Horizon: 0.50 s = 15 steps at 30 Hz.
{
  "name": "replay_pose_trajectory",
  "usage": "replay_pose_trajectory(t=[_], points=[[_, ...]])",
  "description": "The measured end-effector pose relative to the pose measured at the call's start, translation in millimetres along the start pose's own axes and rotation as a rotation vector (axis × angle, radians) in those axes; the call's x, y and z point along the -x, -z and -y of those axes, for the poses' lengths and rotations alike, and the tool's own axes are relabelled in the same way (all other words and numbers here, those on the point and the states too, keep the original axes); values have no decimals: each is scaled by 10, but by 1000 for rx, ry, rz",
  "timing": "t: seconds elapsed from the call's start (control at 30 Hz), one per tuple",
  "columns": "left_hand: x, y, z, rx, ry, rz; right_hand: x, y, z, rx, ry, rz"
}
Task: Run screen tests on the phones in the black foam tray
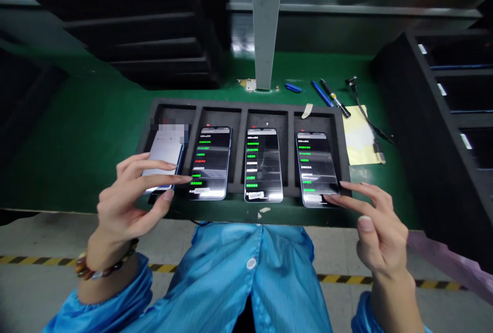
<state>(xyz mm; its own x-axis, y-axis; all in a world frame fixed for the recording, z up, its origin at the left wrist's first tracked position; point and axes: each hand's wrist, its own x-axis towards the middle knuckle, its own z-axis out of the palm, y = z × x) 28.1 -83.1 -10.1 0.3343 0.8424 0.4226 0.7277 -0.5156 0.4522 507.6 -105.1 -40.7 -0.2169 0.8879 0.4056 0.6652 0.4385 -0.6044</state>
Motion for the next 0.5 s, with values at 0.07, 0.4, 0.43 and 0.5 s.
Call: replay_pose_trajectory(t=[0.07, 0.4, 0.43, 0.5], points=[[6, -9, -20, 13, -7, -4, -39, -38, 69, 2, 24, 6], [-10, -73, -159, 37, -52, 45, -319, -425, 565, 49, 208, 330], [-14, -96, -184, 46, -63, 52, -310, -418, 570, 45, 197, 311], [-25, -154, -231, 80, -85, 72, -281, -394, 561, 37, 159, 275]])
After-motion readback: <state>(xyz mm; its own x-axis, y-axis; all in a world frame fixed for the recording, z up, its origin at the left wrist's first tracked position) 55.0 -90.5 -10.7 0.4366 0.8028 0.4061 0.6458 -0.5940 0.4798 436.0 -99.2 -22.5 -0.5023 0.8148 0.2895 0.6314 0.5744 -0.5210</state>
